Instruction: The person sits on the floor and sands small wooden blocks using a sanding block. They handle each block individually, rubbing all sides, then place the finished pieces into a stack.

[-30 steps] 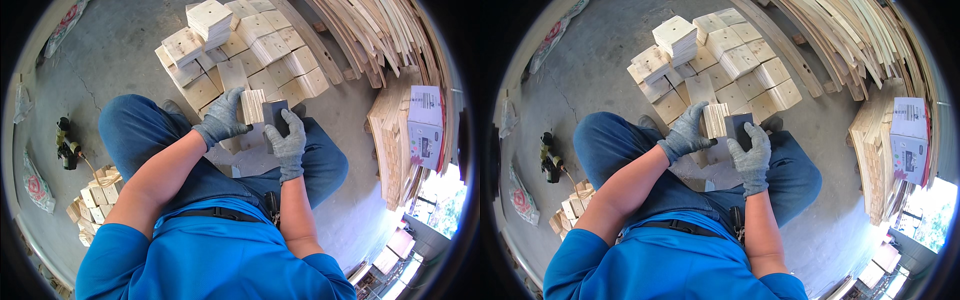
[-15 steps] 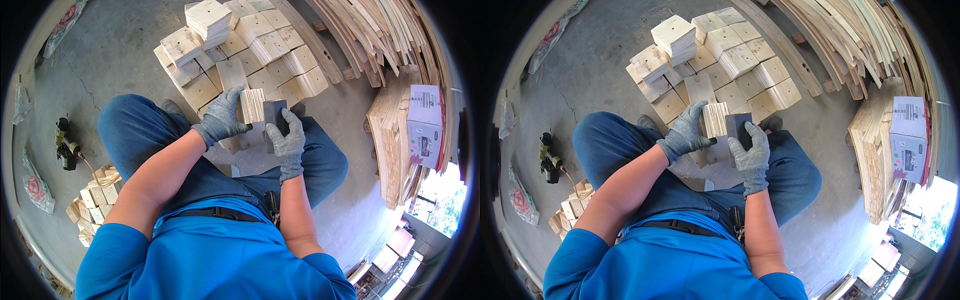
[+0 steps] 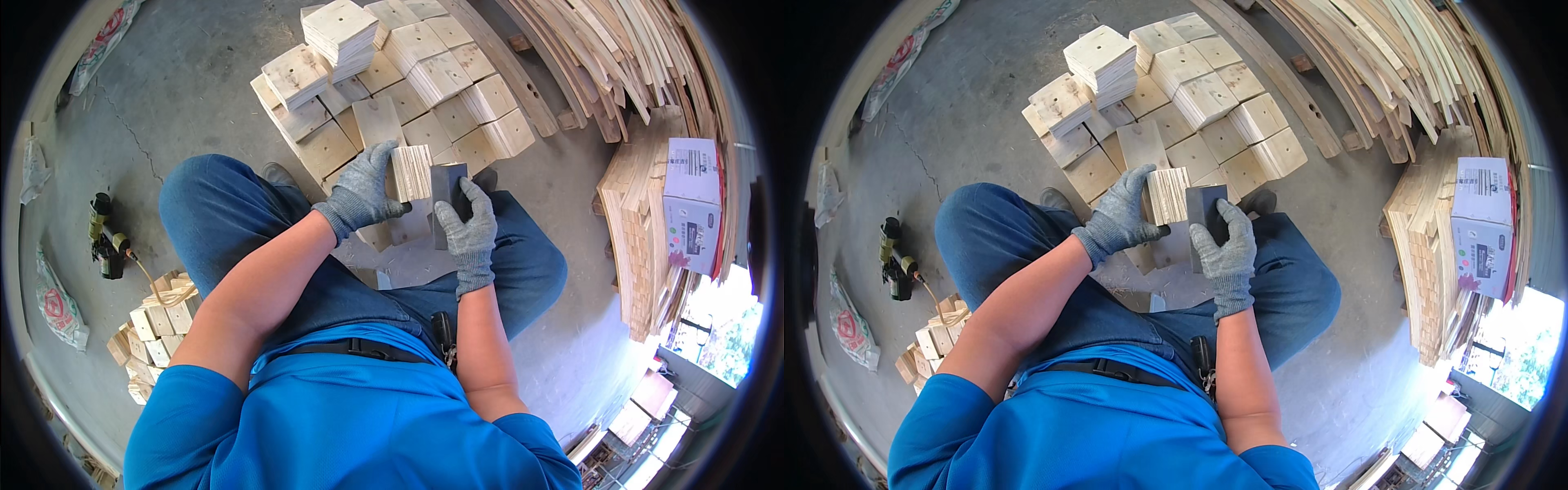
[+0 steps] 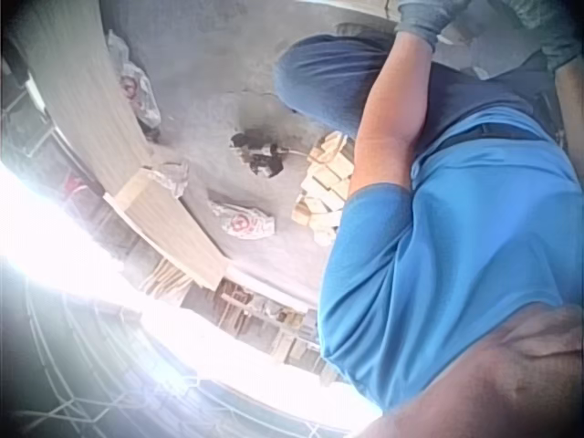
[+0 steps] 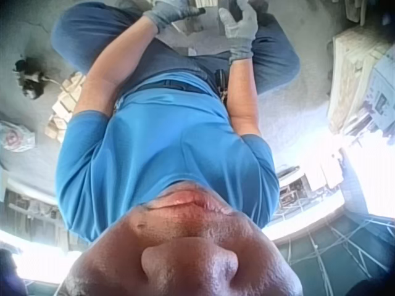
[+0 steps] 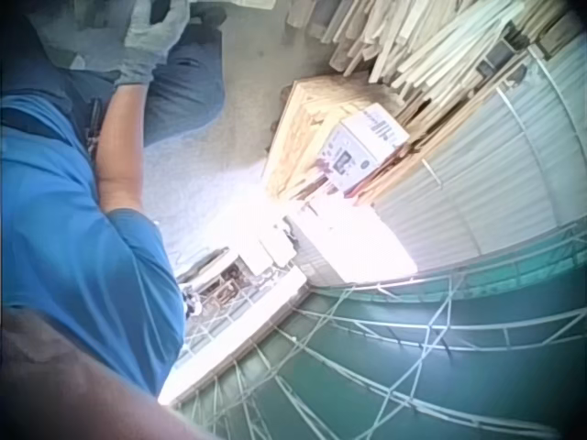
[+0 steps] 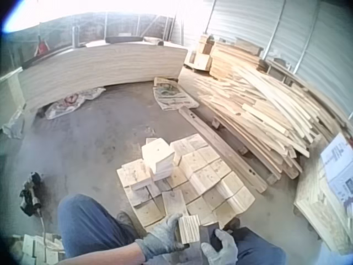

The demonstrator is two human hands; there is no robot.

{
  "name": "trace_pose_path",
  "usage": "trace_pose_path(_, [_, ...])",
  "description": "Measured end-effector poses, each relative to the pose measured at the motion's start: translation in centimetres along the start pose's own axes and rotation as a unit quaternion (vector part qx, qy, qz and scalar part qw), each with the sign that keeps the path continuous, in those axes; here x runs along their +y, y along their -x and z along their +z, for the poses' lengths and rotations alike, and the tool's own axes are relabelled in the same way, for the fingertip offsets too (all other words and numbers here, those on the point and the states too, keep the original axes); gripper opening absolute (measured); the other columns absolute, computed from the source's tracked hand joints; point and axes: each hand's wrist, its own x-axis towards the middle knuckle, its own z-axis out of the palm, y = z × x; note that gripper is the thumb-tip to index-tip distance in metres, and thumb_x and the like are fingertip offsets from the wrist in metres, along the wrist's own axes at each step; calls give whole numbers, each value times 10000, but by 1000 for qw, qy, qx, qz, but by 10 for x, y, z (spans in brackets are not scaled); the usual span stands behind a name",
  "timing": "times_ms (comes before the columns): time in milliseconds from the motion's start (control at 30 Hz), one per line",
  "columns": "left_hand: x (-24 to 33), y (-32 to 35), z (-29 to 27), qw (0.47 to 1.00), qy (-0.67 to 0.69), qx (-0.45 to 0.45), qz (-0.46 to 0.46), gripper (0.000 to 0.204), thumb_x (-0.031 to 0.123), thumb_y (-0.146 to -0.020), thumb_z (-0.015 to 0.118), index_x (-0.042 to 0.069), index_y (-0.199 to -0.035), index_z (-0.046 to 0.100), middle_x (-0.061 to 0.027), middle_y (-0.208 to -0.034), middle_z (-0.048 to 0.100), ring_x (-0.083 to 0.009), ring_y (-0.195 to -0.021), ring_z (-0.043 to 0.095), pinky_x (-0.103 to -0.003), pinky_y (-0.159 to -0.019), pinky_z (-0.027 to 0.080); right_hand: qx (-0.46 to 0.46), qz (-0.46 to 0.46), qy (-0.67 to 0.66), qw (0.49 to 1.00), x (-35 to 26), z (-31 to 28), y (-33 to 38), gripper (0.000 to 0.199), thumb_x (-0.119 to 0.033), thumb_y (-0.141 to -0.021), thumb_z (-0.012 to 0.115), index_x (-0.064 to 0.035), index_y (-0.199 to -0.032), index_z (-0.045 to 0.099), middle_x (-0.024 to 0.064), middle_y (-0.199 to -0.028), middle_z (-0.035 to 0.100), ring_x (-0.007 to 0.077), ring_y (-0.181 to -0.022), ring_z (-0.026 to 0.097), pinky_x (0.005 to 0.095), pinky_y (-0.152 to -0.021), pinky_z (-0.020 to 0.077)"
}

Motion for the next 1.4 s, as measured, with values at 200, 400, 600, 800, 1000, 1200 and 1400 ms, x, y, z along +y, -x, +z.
trace_pose_path(200, [2,0,-1,1000,-2,2,-1,1182,437,-671,974,39,-1610,377,-263,-1544,500,-422,-1444,520,-446,-1227,449,3,0,-3,1000,-1,1,1,635,-200,-840,941,-12,-1380,663,192,-1358,684,343,-1242,682,432,-1087,556])
trace_pose_path(400, [2,0,-3,1000,2,-1,0,1196,437,-665,979,38,-1615,371,-262,-1546,496,-420,-1445,519,-444,-1230,446,-3,12,0,1000,-3,0,0,631,-198,-844,938,-10,-1380,663,189,-1356,684,336,-1239,683,430,-1086,557])
trace_pose_path(600, [1,1,1,1000,3,7,-5,1163,417,-668,981,49,-1598,386,-244,-1503,518,-422,-1424,532,-453,-1223,447,-4,17,-1,1000,-5,-1,0,635,-199,-844,939,-6,-1382,662,191,-1357,686,338,-1239,684,428,-1087,556])
trace_pose_path(800, [1,0,-1,1000,2,-10,-10,1202,437,-672,980,29,-1620,363,-262,-1544,496,-421,-1450,512,-440,-1241,434,-2,6,-4,1000,1,0,0,649,-205,-836,945,-6,-1385,662,191,-1349,690,335,-1234,685,425,-1085,555])
trace_pose_path(1000, [1,0,-2,1000,8,-7,-2,1196,438,-679,976,30,-1622,365,-264,-1541,503,-426,-1448,513,-444,-1239,435,-1,18,-12,1000,0,1,0,656,-205,-836,946,-4,-1393,662,187,-1344,693,325,-1226,688,420,-1075,559])
trace_pose_path(1200, [2,0,-3,1000,4,-8,-5,1190,436,-683,973,27,-1622,368,-264,-1554,497,-421,-1459,507,-441,-1244,431,-6,18,-9,1000,0,-1,0,656,-204,-842,942,-3,-1399,660,188,-1352,690,319,-1228,688,417,-1071,561])
trace_pose_path(1400, [2,0,-3,1000,8,-9,-4,1188,439,-688,972,25,-1622,367,-262,-1561,491,-418,-1468,501,-438,-1250,426,-11,43,-25,999,-2,-1,0,661,-207,-854,934,2,-1413,651,192,-1364,687,318,-1238,685,414,-1085,555])
